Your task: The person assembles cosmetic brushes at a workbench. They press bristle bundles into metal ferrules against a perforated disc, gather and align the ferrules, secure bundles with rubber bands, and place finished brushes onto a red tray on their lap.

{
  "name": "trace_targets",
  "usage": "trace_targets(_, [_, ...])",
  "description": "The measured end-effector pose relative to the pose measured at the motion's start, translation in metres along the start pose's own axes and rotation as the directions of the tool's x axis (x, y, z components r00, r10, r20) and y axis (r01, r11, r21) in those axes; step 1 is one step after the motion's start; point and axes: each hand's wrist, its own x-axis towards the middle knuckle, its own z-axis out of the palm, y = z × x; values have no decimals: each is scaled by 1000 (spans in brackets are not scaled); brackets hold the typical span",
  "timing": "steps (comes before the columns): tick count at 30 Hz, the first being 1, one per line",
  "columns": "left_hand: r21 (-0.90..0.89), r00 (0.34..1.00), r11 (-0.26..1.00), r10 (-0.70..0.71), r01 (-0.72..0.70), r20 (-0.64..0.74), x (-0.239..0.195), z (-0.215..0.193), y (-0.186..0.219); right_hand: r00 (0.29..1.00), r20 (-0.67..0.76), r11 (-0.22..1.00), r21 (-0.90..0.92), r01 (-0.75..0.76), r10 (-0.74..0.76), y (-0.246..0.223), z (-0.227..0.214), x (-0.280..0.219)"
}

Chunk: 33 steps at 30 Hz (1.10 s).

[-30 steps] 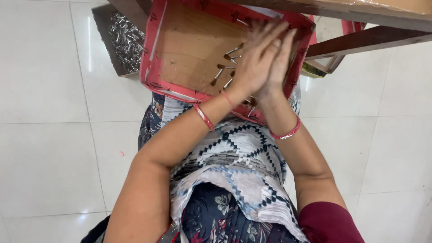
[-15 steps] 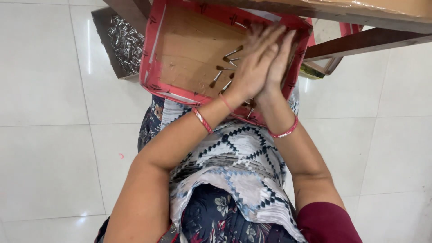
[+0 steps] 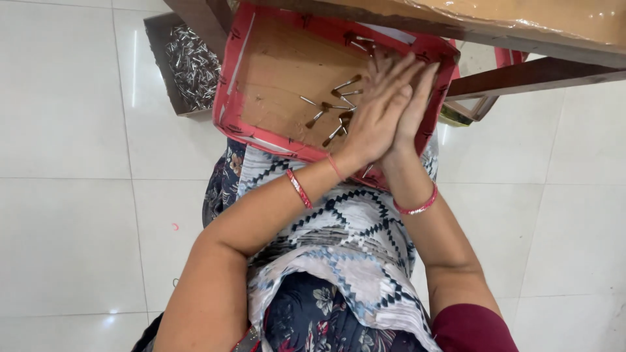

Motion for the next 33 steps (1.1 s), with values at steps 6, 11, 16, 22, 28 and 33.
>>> trace_targets(6, [92,996,995,-17,24,-85,-2,2,-2,998,15,996,-52,68,-68,4,-22,5])
trace_targets(11, [223,972,954,-162,199,-173,19,-5,-12,962,-261,992,-119,43,-73,-5,29,-22])
trace_targets(16, [115,998,993,-30,35,-46,-7,9,0,995,15,988,-120,102,-101,2,-15,-10])
trace_targets(22, [144,998,988,-41,48,-52,-10,11,15,998,15,992,-106,67,-66,-7,-27,-8])
trace_targets(28, [113,992,989,-89,99,-86,-4,7,5,995,-46,982,-171,79,-88,-1,-19,-11])
trace_targets(33, [115,1000,993,-10,7,22,-1,-6,5,995,-75,985,-165,58,-71,1,27,-24])
